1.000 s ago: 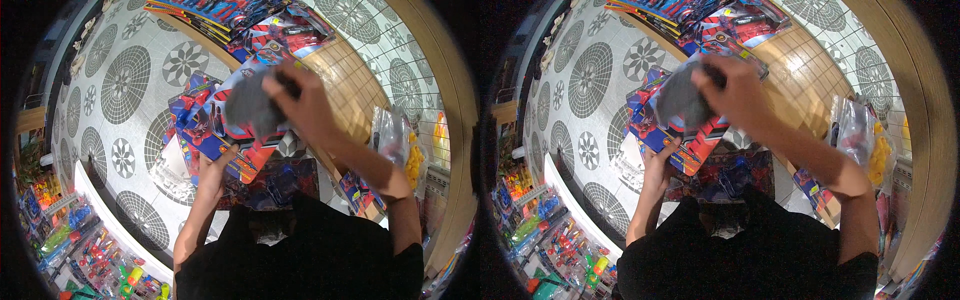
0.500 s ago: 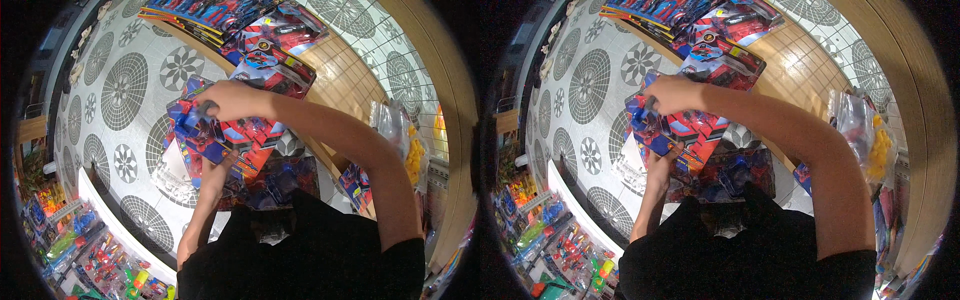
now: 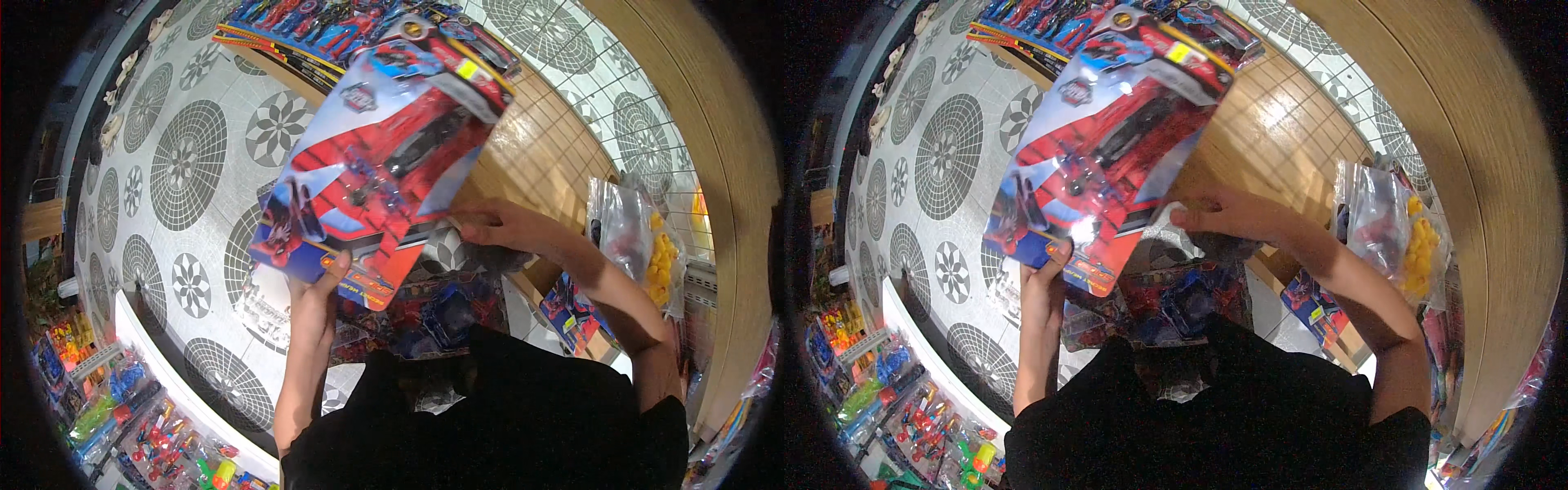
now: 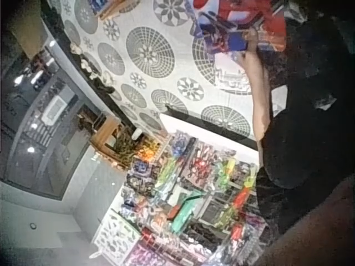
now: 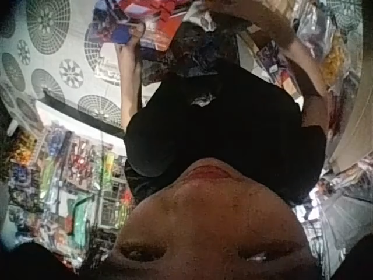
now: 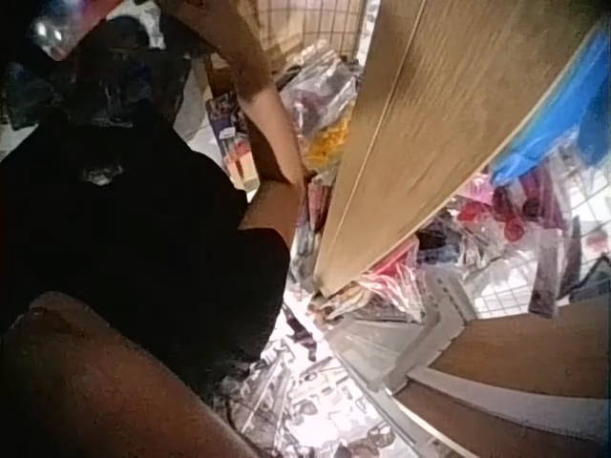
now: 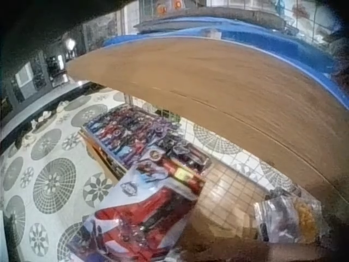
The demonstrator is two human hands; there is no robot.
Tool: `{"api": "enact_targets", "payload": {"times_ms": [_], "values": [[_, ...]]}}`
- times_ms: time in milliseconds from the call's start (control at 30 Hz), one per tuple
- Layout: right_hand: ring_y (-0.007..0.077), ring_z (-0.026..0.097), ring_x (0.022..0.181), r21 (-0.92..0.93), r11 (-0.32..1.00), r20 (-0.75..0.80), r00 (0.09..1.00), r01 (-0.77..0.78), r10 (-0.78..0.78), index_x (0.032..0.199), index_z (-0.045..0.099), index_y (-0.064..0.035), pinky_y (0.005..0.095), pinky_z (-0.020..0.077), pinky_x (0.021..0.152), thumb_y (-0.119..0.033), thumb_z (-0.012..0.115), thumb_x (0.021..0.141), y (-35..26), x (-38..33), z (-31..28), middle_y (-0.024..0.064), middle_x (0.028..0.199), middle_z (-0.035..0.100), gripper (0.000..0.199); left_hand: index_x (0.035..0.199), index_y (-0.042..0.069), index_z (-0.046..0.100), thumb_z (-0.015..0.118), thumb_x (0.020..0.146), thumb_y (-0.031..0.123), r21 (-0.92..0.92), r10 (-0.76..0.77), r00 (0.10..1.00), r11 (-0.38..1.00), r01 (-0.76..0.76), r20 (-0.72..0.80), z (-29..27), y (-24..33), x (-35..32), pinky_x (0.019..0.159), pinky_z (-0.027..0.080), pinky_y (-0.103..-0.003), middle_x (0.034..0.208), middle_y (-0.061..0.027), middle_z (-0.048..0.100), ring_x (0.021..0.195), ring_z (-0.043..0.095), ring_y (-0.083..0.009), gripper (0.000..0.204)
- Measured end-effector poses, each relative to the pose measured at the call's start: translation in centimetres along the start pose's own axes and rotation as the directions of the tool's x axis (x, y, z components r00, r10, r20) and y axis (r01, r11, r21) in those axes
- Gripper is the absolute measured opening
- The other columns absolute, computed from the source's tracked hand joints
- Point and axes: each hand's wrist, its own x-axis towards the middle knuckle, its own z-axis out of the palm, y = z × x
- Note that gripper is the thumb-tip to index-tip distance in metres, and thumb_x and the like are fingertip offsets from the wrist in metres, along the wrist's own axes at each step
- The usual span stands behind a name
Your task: Dusting and wiping down toy packages and shelves in a store using a cleaning cloth.
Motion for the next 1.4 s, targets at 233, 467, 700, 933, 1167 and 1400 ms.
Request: {"api": "enact_targets", "payload": {"times_ms": [233, 467, 700, 933, 1167, 1400], "values": [[0.0168, 0.064, 0.084, 0.538, 0.829, -0.258, 0.966, 0.154, -0.012, 0.107, 0.063, -0.0023, 0.0289, 0.051, 0.073, -0.033, 0.061, 0.086, -2.3, 1.2, -2.8, 0.009, 0.096, 0.066, 0.037, 0.117, 0.003, 0.05, 0.066, 0.087, 0.015, 0.147, -0.222, 0.961, 0.969, 0.198, 0.163, 3.8, 2.5, 1.8, 0.083, 0.043, -0.026, 0.097, -0.0039, 0.063, 0.092, 0.059, -0.0136, 0.036], [0.0235, 0.068, 0.069, 0.58, 0.78, -0.216, 0.967, 0.237, -0.133, 0.107, 0.058, 0.0029, 0.0369, 0.0573, 0.063, -0.033, 0.057, 0.089, -3.4, 5.8, -11.5, 0.0159, 0.08, 0.067, 0.04, 0.117, 0.004, 0.058, 0.055, 0.09, 0.007, 0.383, 0.247, 0.951, 0.873, -0.301, 0.184, -4.0, -2.6, 4.1, 0.08, 0.046, -0.027, 0.095, -0.0106, 0.065, 0.089, 0.061, -0.0162, 0.027], [0.0187, 0.066, 0.069, 0.553, 0.765, -0.416, 0.905, 0.33, -0.091, 0.099, 0.061, -0.0026, 0.0326, 0.0546, 0.068, -0.027, 0.066, 0.084, -0.5, 10.6, -11.0, 0.0069, 0.082, 0.067, 0.029, 0.114, 0.005, 0.06, 0.063, 0.083, 0.01, 0.83, 0.518, 0.853, 0.502, -0.243, -0.064, -10.1, -3.3, 3.7, 0.075, 0.047, -0.03, 0.1, -0.012, 0.059, 0.083, 0.058, -0.0177, 0.031], [0.0185, 0.067, 0.075, 0.542, 0.82, -0.294, 0.956, 0.184, -0.021, 0.1, 0.063, -0.001, 0.0321, 0.054, 0.071, -0.028, 0.065, 0.083, 0.4, 11.6, -11.1, 0.0105, 0.091, 0.068, 0.032, 0.124, 0.005, 0.052, 0.067, 0.082, 0.019, 0.851, 0.505, 0.855, 0.495, -0.177, -0.116, -11.8, -4.2, 4.8, 0.073, 0.049, -0.031, 0.109, -0.0138, 0.055, 0.089, 0.059, -0.0195, 0.047], [0.018, 0.066, 0.081, 0.419, 0.88, -0.371, 0.927, 0.224, -0.059, 0.112, 0.059, 0.0, 0.0295, 0.0522, 0.077, -0.031, 0.063, 0.086, 0.7, 11.5, -12.3, 0.0097, 0.1, 0.067, 0.041, 0.126, -0.001, 0.046, 0.071, 0.082, 0.024, 0.532, 0.259, 0.942, 0.84, -0.111, -0.214, -11.9, -4.9, 5.6, 0.066, 0.049, -0.026, 0.091, -0.0113, 0.063, 0.076, 0.06, -0.0145, 0.057], [0.0141, 0.063, 0.086, 0.251, 0.936, -0.382, 0.914, 0.247, -0.138, 0.116, 0.057, -0.0037, 0.0284, 0.0501, 0.077, -0.04, 0.061, 0.087, -1.7, 13.8, -10.2, 0.0043, 0.103, 0.065, 0.047, 0.115, -0.001, 0.052, 0.078, 0.076, 0.021, 0.544, 0.251, 0.956, 0.829, -0.132, -0.151, -11.8, -5.6, 6.2, 0.063, 0.048, -0.024, 0.082, -0.0082, 0.063, 0.069, 0.06, -0.0122, 0.052]]}}
